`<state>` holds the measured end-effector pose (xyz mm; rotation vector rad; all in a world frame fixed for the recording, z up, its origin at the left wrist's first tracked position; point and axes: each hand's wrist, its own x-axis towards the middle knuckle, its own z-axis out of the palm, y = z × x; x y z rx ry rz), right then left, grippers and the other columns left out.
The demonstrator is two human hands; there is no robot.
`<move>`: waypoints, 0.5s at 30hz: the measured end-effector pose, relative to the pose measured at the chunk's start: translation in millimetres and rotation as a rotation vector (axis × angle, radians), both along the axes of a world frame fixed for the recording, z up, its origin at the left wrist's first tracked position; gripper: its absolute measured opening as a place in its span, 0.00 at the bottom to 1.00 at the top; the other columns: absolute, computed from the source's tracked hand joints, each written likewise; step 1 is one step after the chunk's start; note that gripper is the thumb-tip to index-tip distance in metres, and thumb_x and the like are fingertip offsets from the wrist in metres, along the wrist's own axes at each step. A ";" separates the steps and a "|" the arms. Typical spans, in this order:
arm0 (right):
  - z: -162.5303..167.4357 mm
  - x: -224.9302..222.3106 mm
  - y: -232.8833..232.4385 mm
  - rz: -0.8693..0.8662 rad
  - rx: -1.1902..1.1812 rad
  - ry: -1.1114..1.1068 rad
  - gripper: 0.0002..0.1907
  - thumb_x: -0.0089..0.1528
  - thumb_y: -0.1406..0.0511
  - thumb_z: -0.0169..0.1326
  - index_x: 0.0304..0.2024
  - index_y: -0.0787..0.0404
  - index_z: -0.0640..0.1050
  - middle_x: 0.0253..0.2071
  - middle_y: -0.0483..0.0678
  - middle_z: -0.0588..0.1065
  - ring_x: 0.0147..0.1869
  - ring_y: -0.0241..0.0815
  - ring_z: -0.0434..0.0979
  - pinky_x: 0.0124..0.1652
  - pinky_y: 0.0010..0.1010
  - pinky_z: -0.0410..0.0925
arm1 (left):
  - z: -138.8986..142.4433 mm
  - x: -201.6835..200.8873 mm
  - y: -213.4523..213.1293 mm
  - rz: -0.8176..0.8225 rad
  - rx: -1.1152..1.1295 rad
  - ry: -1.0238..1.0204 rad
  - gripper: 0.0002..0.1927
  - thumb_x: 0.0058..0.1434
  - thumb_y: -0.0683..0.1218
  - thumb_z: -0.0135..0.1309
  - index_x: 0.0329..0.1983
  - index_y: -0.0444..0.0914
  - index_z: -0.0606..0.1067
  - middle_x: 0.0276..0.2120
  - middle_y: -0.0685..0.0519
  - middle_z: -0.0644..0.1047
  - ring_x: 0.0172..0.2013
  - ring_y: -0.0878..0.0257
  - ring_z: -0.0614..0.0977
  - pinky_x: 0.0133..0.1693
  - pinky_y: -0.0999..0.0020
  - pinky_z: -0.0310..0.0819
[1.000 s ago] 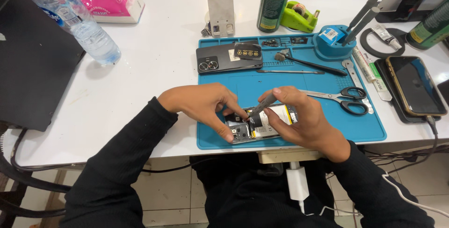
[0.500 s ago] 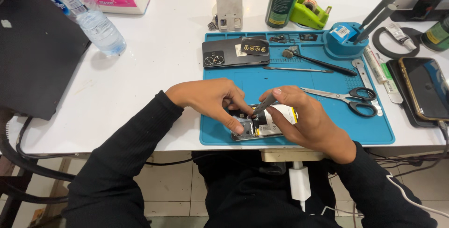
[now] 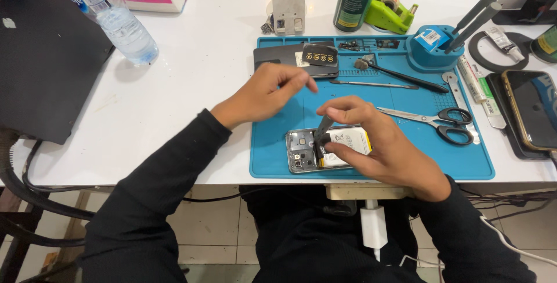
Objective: The person repairs a disassembled smartphone on a blue repair mat. They hold the phone, use a precision screwdriver to unscrew and re-tighten small screws, manipulate internal components and the battery area, and handle small parts and tools laid out on the mat.
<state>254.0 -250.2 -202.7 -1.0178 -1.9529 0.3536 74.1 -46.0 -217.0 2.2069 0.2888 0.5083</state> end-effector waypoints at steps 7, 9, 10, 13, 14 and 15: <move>0.7 6.4 3.2 -0.068 -0.013 0.005 0.30 0.59 0.71 0.65 0.61 0.56 0.67 0.49 0.50 0.74 0.53 0.44 0.78 0.50 0.35 0.72 | -16.0 16.1 -6.2 0.156 0.418 -0.203 0.09 0.67 0.47 0.57 0.44 0.39 0.82 0.28 0.54 0.77 0.26 0.61 0.78 0.29 0.65 0.70; -3.7 9.2 5.1 -0.093 -0.086 0.026 0.30 0.58 0.70 0.66 0.61 0.57 0.68 0.48 0.47 0.76 0.52 0.42 0.79 0.50 0.34 0.72 | -21.6 22.4 -8.0 0.154 0.573 -0.179 0.09 0.64 0.47 0.59 0.44 0.40 0.82 0.29 0.53 0.77 0.28 0.57 0.80 0.29 0.62 0.72; -5.6 10.3 4.6 -0.105 -0.124 0.037 0.31 0.58 0.69 0.66 0.61 0.58 0.69 0.47 0.46 0.77 0.52 0.41 0.80 0.50 0.33 0.72 | -24.7 26.4 -9.7 0.137 0.599 -0.168 0.10 0.62 0.47 0.60 0.45 0.40 0.82 0.30 0.52 0.77 0.29 0.56 0.80 0.30 0.61 0.73; -8.4 13.2 -0.5 -0.348 -0.364 -0.089 0.32 0.56 0.64 0.73 0.60 0.53 0.73 0.35 0.49 0.70 0.43 0.46 0.70 0.48 0.34 0.68 | -30.3 39.0 -12.3 0.123 0.559 -0.131 0.11 0.60 0.48 0.62 0.44 0.41 0.82 0.31 0.54 0.77 0.31 0.56 0.82 0.32 0.61 0.75; -8.7 13.8 -0.7 -0.273 -0.221 -0.066 0.32 0.57 0.66 0.71 0.60 0.55 0.71 0.42 0.50 0.71 0.50 0.46 0.71 0.51 0.34 0.67 | -30.3 43.2 -11.4 0.119 0.529 -0.118 0.11 0.60 0.49 0.62 0.43 0.42 0.82 0.31 0.55 0.77 0.31 0.57 0.82 0.32 0.61 0.76; -8.8 14.3 0.8 -0.201 -0.075 -0.047 0.31 0.57 0.67 0.69 0.60 0.56 0.70 0.49 0.51 0.72 0.56 0.46 0.71 0.54 0.34 0.67 | -29.8 47.1 -10.3 0.106 0.558 -0.109 0.12 0.57 0.49 0.63 0.43 0.41 0.82 0.31 0.54 0.78 0.31 0.56 0.82 0.32 0.60 0.75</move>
